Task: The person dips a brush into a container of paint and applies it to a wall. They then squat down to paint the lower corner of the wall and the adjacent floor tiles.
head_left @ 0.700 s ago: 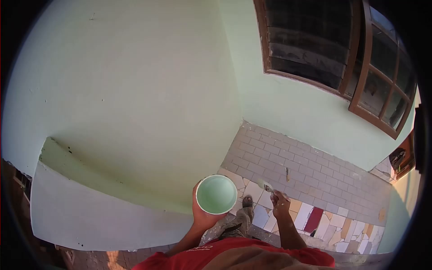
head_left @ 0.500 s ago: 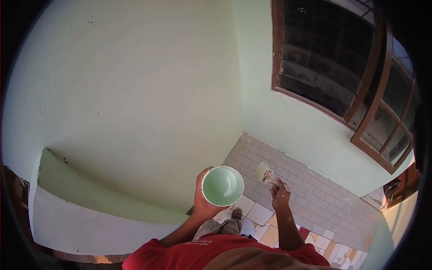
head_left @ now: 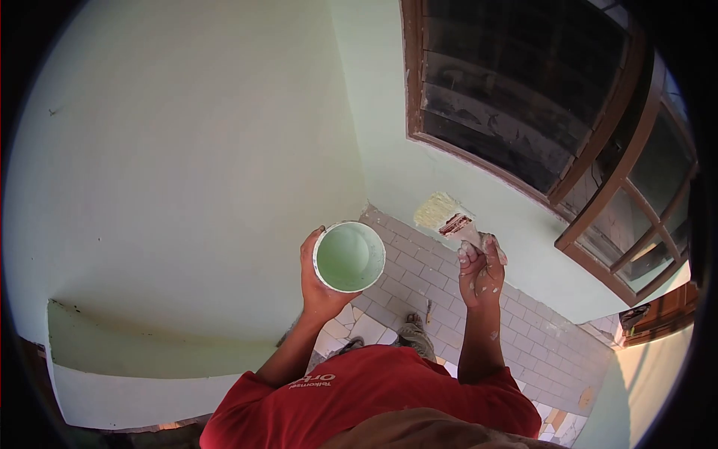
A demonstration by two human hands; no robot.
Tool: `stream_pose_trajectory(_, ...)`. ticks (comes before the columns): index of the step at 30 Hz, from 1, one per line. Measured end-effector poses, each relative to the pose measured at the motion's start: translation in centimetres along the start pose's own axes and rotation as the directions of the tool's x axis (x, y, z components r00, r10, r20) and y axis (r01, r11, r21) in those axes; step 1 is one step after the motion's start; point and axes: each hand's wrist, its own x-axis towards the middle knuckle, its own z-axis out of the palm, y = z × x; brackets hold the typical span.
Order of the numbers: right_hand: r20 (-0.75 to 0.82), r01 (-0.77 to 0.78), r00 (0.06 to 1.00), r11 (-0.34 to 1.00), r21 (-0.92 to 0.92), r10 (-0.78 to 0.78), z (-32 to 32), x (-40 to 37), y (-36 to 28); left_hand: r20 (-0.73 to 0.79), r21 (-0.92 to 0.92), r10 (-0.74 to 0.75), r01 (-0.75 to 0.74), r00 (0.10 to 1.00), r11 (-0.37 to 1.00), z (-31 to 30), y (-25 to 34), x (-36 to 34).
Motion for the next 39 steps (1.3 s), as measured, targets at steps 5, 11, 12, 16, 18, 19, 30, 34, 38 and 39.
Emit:
stream_pose_trajectory(5, -0.043, -0.292, 0.956, 0.956, -0.008, 0.291, -2.5, 5.6, -0.8, -0.079, -0.008, -0.094, 0.093, 0.992, 0.996, 5.2, 0.1, 1.0)
stream_pose_trajectory(11, 0.039, -0.369, 0.927, 0.927, -0.070, 0.372, -2.3, 10.4, -2.0, -0.162, 0.129, -0.108, 0.130, 0.981, 0.983, 8.4, 1.0, 1.9)
stream_pose_trajectory(12, 0.053, -0.372, 0.925, 0.924, -0.087, 0.377, -2.1, 11.0, -2.2, -0.189, 0.100, -0.117, 0.137, 0.975, 0.986, 8.9, 1.0, 2.0)
stream_pose_trajectory(16, 0.149, -0.343, 0.920, 0.929, -0.139, 0.362, -1.4, 13.1, -2.2, -0.202, 0.152, -0.137, 0.169, 0.970, 0.974, 10.1, 0.8, 2.3)
stream_pose_trajectory(18, 0.147, -0.360, 0.912, 0.920, -0.158, 0.382, -0.5, 14.3, -2.8, -0.196, 0.171, -0.106, 0.140, 0.975, 0.975, 10.6, 0.7, 2.9)
stream_pose_trajectory(19, 0.203, -0.307, 0.921, 0.941, -0.144, 0.332, -0.3, 14.9, -2.9, -0.207, 0.180, -0.124, 0.163, 0.970, 0.970, 10.8, 0.5, 3.1)
stream_pose_trajectory(30, 0.871, 0.607, 0.483, 0.685, -0.403, 0.085, 5.9, 17.3, -9.0, -0.241, 0.400, 0.042, 0.059, 0.969, 0.915, 13.6, 1.0, 7.2)
stream_pose_trajectory(34, 0.872, 0.692, 0.397, 0.531, -0.490, 0.286, 6.0, 16.6, -7.6, -0.197, 0.445, 0.108, -0.010, 0.974, 0.896, 14.6, 0.8, 7.5)
stream_pose_trajectory(38, 0.862, 0.731, 0.366, 0.464, -0.499, 0.350, 5.2, 17.3, -5.4, -0.208, 0.614, 0.150, 0.009, 0.967, 0.790, 15.2, 1.4, 7.1)
stream_pose_trajectory(39, 0.863, 0.728, 0.365, 0.470, -0.499, 0.351, 5.2, 17.3, -5.1, -0.214, 0.619, 0.147, 0.018, 0.966, 0.785, 15.1, 1.4, 7.2)
